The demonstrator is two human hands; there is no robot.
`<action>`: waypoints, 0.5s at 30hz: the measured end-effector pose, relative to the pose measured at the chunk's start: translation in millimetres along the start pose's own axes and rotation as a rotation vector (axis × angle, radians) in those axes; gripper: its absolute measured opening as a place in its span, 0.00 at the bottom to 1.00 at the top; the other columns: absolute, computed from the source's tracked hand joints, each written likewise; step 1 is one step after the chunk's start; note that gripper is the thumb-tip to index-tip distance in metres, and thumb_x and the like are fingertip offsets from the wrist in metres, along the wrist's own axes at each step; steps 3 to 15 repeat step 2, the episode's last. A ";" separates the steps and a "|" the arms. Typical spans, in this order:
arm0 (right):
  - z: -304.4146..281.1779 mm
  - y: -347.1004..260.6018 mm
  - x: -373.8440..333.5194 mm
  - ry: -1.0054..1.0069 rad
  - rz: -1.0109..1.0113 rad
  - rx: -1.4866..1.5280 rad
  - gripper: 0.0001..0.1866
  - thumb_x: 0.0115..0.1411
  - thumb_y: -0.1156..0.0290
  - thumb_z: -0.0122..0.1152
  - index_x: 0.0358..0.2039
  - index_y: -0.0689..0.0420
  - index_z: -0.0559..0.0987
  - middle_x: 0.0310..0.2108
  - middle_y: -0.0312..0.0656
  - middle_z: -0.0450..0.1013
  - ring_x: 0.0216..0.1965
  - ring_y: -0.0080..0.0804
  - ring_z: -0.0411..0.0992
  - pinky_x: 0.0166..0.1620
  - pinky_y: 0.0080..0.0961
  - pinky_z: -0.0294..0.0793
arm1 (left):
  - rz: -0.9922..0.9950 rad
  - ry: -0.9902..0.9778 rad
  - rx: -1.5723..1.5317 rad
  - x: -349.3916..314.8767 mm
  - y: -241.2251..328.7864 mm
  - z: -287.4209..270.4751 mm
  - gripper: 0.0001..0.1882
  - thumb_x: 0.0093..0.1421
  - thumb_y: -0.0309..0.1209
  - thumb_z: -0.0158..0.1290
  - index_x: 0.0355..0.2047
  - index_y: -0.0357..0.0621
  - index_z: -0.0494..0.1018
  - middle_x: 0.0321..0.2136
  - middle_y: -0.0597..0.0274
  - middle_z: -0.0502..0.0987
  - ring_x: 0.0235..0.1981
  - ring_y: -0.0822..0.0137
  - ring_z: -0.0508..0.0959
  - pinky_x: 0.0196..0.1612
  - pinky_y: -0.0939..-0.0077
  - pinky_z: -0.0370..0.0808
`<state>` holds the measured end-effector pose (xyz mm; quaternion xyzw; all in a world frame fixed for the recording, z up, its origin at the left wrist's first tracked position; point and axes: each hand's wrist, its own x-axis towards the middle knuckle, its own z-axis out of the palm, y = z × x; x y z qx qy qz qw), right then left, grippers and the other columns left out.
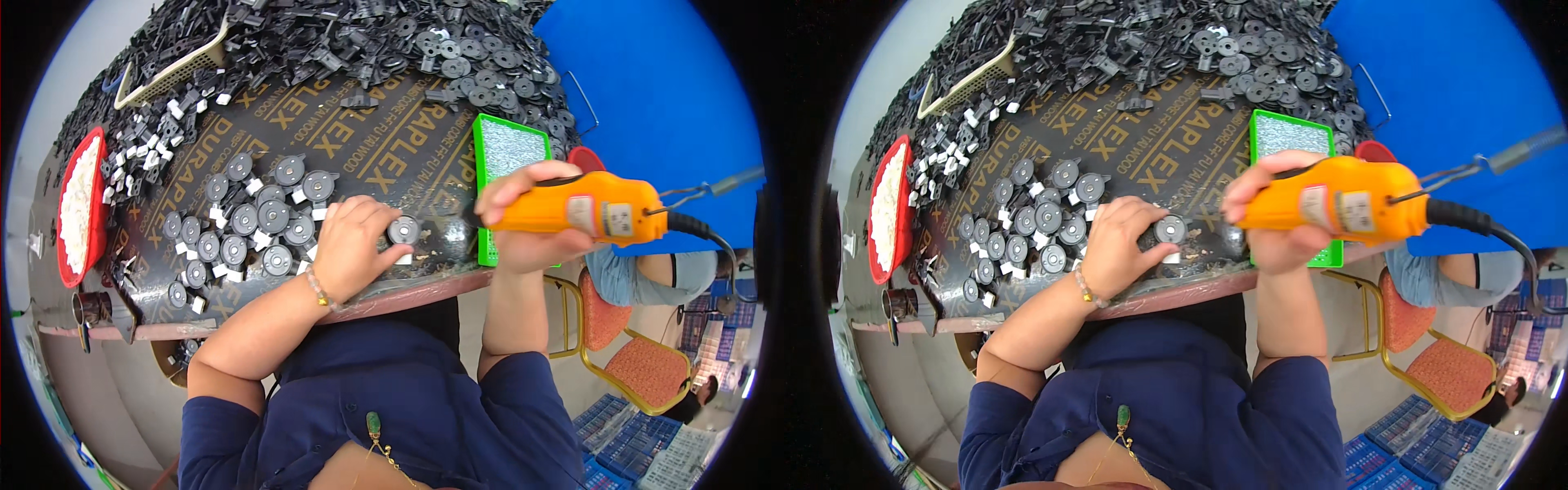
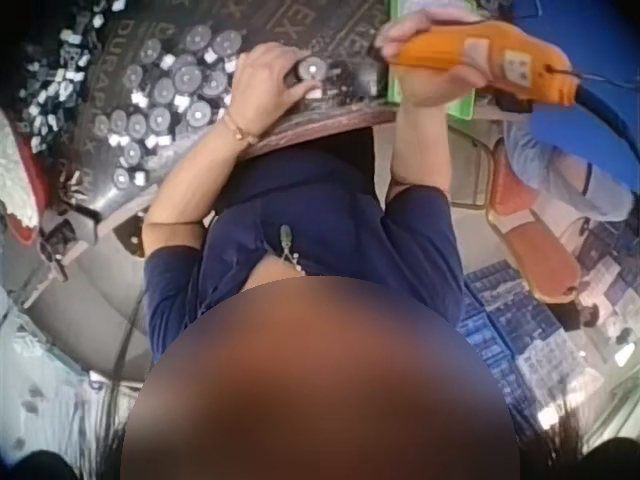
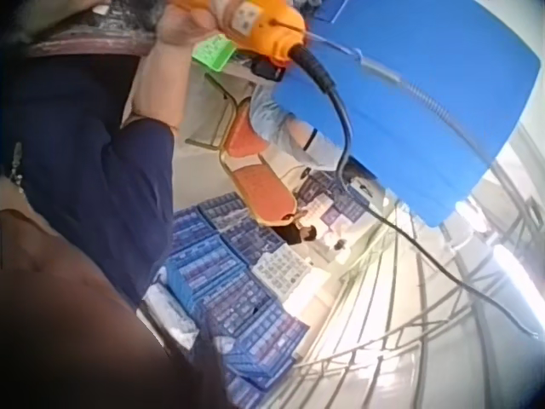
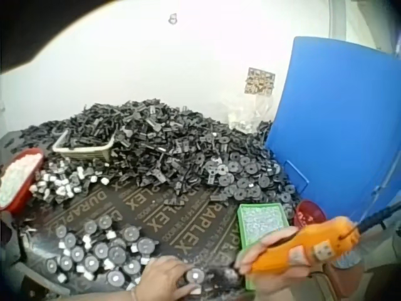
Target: Assembling small electronic speakers by connecting wires using a handheld electric tool at a factory workbench.
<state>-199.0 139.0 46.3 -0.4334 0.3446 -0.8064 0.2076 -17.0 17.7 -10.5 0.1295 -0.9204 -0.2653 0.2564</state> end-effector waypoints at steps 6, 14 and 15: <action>-22.8 -19.9 3.3 0.103 -0.043 -0.168 0.44 0.52 0.30 0.59 0.50 0.61 0.67 0.26 0.45 0.74 0.24 0.30 0.74 0.30 0.24 0.78 | -0.010 0.035 0.043 1.4 2.9 -3.4 0.23 0.44 0.40 0.68 0.40 0.45 0.78 0.37 0.61 0.78 0.44 0.59 0.74 0.47 0.64 0.66; -22.8 -19.9 3.3 0.103 -0.043 -0.168 0.44 0.52 0.30 0.59 0.50 0.61 0.67 0.26 0.45 0.74 0.24 0.30 0.74 0.30 0.24 0.78 | -0.010 0.035 0.043 1.4 2.9 -3.4 0.23 0.44 0.40 0.68 0.40 0.45 0.78 0.37 0.61 0.78 0.44 0.59 0.74 0.47 0.64 0.66; -22.8 -19.9 3.3 0.103 -0.043 -0.168 0.44 0.52 0.30 0.59 0.50 0.61 0.67 0.26 0.45 0.74 0.24 0.30 0.74 0.30 0.24 0.78 | -0.010 0.035 0.043 1.4 2.9 -3.4 0.23 0.44 0.40 0.68 0.40 0.45 0.78 0.37 0.61 0.78 0.44 0.59 0.74 0.47 0.64 0.66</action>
